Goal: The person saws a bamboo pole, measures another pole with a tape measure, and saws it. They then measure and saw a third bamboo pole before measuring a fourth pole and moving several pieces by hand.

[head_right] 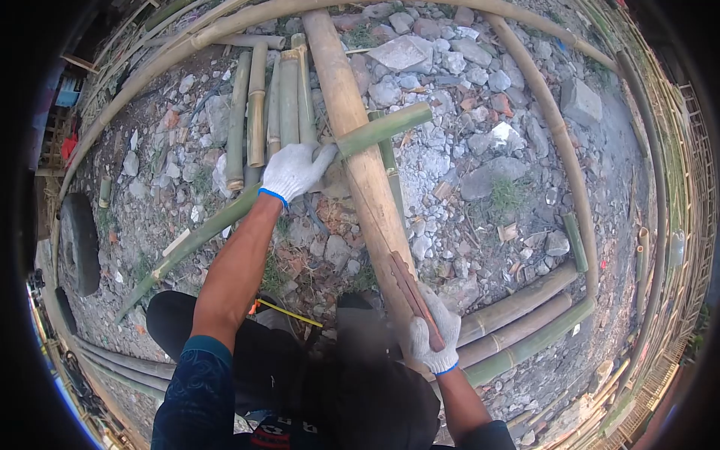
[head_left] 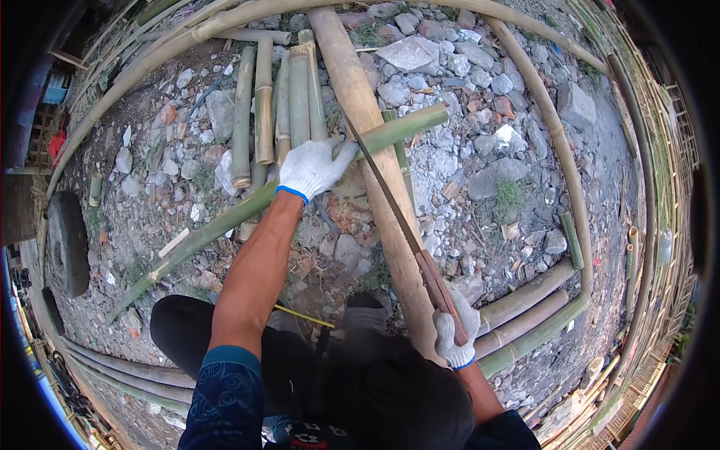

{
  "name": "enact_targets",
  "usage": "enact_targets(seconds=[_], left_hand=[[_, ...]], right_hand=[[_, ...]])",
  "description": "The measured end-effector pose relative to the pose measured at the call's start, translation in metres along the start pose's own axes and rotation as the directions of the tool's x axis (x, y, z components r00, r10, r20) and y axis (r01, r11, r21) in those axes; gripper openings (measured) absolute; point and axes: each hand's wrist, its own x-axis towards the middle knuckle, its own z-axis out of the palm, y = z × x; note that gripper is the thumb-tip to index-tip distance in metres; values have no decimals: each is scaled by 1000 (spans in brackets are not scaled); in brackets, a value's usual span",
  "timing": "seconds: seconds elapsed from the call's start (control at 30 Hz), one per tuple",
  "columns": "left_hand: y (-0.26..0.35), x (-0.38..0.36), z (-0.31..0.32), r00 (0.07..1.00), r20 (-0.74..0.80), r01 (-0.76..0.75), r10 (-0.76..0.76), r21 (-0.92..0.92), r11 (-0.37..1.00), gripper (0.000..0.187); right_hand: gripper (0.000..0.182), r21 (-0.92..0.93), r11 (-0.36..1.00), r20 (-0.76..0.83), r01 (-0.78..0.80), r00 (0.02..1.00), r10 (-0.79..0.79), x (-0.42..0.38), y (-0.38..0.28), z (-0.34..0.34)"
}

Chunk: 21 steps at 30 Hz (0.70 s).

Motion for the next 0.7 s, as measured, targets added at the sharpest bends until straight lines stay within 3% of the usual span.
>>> enact_targets(seconds=[0.03, 0.13, 0.27, 0.3, 0.37, 0.43, 0.53, 0.63, 0.7], left_hand=[[0, 0, 1, 1000, -6, 0, 0, -3, 1000, 67], [4, 0, -1, 999, -40, 10, -10, 6, 1000, 67], [3, 9, 8, 999, -22, 35, -36, -7, 999, 67], [-3, 12, -1, 999, 17, 43, -43, -11, 999, 68], [-7, 4, -1, 999, 2, 45, -45, -21, 999, 69], [-3, 4, -8, 999, 22, 38, -37, -42, 998, 75], [-9, 11, 2, 979, 202, 8, 22, -147, 989, 82], [5, 3, 0, 973, 229, 18, 12, -131, 991, 87], [7, 2, 0, 974, 227, 23, 7, -131, 991, 87]], right_hand=[[59, 66, 993, 12, -98, 995, 97, -11, -5, -7], [55, 168, 985, -83, 41, 996, -27, 15, 4, 20], [45, -34, 988, -184, 151, 971, -155, 167, -51, 91], [44, 49, 982, -200, 183, 965, -170, 179, -50, 92], [43, 208, 964, -153, 165, 979, -134, 183, -47, 81], [44, 189, 968, -178, 166, 975, -132, 176, -39, 84], [47, 110, 979, -184, 170, 972, -148, 165, -18, 91], [45, -16, 976, -208, 215, 955, -214, 147, -12, 91], [45, 18, 986, -175, 167, 971, -162, 144, -27, 77]])
